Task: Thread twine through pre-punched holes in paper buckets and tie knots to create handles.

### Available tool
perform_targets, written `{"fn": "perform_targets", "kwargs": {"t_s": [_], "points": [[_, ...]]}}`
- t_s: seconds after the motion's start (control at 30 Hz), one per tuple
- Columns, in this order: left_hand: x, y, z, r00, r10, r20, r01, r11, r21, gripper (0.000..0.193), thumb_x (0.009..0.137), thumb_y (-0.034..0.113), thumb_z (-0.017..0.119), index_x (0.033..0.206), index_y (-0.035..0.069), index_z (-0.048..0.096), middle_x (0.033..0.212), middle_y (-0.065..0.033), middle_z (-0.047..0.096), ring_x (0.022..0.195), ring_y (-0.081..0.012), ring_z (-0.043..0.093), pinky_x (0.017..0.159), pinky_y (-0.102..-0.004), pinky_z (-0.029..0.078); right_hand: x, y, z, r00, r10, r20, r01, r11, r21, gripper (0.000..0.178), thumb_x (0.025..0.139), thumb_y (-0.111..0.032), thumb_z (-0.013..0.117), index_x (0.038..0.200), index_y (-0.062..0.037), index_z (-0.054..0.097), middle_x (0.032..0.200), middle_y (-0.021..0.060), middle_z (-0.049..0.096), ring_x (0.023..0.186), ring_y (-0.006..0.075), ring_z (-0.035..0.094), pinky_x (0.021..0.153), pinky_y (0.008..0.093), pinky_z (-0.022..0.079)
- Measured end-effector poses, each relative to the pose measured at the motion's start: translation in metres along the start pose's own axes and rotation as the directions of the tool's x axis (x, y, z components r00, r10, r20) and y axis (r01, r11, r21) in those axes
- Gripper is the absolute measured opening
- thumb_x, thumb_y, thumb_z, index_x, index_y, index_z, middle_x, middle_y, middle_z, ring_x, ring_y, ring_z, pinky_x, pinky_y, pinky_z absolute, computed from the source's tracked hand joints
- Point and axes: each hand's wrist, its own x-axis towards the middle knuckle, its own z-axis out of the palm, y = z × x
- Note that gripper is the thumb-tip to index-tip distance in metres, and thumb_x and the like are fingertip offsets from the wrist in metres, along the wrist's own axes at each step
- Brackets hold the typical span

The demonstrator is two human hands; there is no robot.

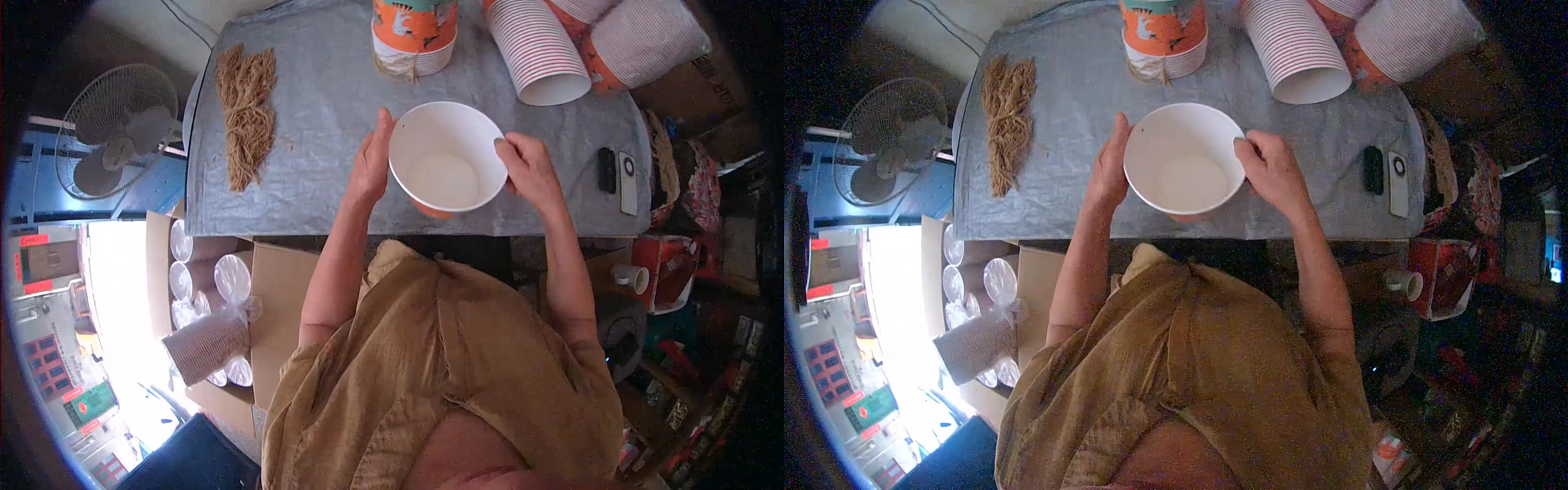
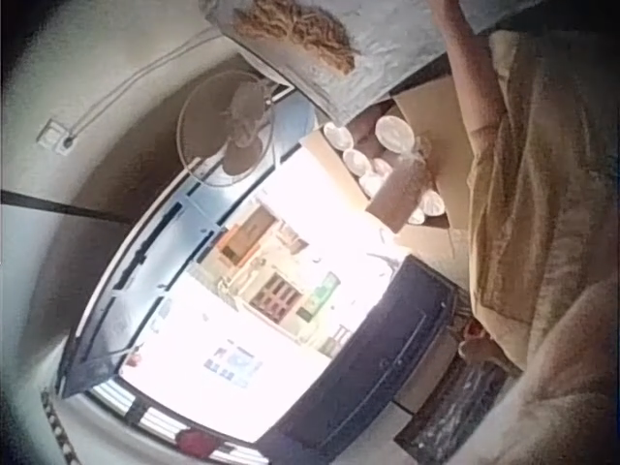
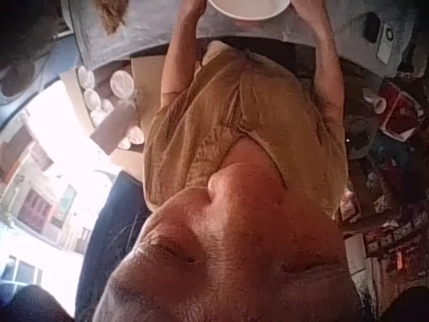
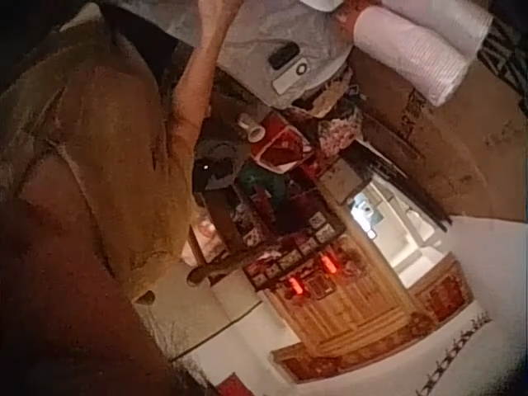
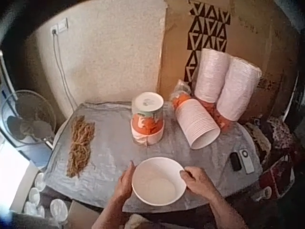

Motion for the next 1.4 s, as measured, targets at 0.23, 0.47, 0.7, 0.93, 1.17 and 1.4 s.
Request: {"fn": "perform_targets", "kwargs": {"t_s": [0.23, 0.47, 0.7, 0.93, 1.17, 1.4], "points": [[-0.002, -0.015, -0.028, 0.989, 0.108, -0.102, -0.131, 0.956, -0.263, 0.065, 0.106, 0.052, 0.033, 0.125, -0.003, 0.063, 0.117, -0.011, 0.068, 0.112, -0.0176, 0.061, 0.1, -0.0334, 0.044, 0.007, 0.001, 0.031, 0.992, -0.041, -0.119, 0.051, 0.995, 0.088, 0.031, 0.098, -0.022, 0.056, 0.075, -0.0008, 0.055, 0.059, 0.0014, 0.055, 0.047, 0.0076, 0.052, 0.041, 0.0264, 0.04], [-0.024, -0.042, -0.076, 0.898, 0.333, -0.286, -0.202, 0.893, 0.403, 0.02, 0.093, 0.016, 0.066, 0.103, 0.0, 0.072, 0.09, -0.0125, 0.074, 0.078, -0.0148, 0.071, 0.07, -0.0292, 0.055, 0.002, 0.018, 0.049, 0.989, 0.001, -0.149, 0.042, 0.958, 0.283, 0.032, 0.101, -0.027, 0.056, 0.082, -0.0014, 0.059, 0.064, 0.004, 0.059, 0.051, 0.0092, 0.057, 0.045, 0.0241, 0.046], [-0.02, -0.062, -0.156, 0.628, 0.591, -0.507, -0.053, 0.682, 0.729, 0.016, 0.084, 0.014, 0.073, 0.092, 0.001, 0.071, 0.085, -0.0159, 0.068, 0.073, -0.0293, 0.068, 0.069, -0.0391, 0.055, -0.018, 0.059, 0.063, 0.999, -0.046, 0.002, 0.042, 0.923, 0.383, 0.048, 0.103, -0.043, 0.046, 0.084, -0.0008, 0.06, 0.076, 0.0075, 0.065, 0.062, 0.0126, 0.062, 0.056, 0.0265, 0.05], [0.006, -0.046, -0.17, 0.591, 0.609, -0.528, 0.194, 0.529, 0.827, 0.032, 0.078, 0.031, 0.079, 0.086, 0.001, 0.069, 0.08, -0.0139, 0.066, 0.079, -0.0328, 0.065, 0.071, -0.043, 0.053, -0.032, 0.104, 0.082, 0.981, -0.049, 0.187, 0.024, 0.991, 0.133, 0.028, 0.099, -0.021, 0.059, 0.079, -0.0018, 0.057, 0.069, 0.0027, 0.063, 0.056, 0.0078, 0.056, 0.053, 0.0252, 0.047], [0.018, -0.055, -0.184, 0.541, 0.559, -0.629, 0.245, 0.611, 0.753, 0.03, 0.078, 0.032, 0.075, 0.077, 0.002, 0.071, 0.072, -0.0139, 0.07, 0.069, -0.0319, 0.068, 0.068, -0.0418, 0.054, -0.033, 0.106, 0.084, 0.992, -0.053, 0.112, 0.041, 0.994, 0.103, 0.028, 0.099, -0.02, 0.059, 0.078, -0.0014, 0.056, 0.069, 0.0038, 0.063, 0.056, 0.0084, 0.055, 0.053, 0.0267, 0.046], [-0.005, -0.063, -0.184, 0.652, 0.341, -0.678, -0.054, 0.912, 0.406, 0.023, 0.088, 0.019, 0.068, 0.083, -0.003, 0.07, 0.07, -0.0118, 0.072, 0.065, -0.0171, 0.071, 0.062, -0.0297, 0.055, -0.033, 0.106, 0.089, 0.995, -0.062, 0.08, 0.052, 0.991, 0.126, 0.028, 0.099, -0.019, 0.059, 0.078, -0.0015, 0.055, 0.069, 0.0038, 0.064, 0.055, 0.0083, 0.054, 0.053, 0.0267, 0.046]]}}
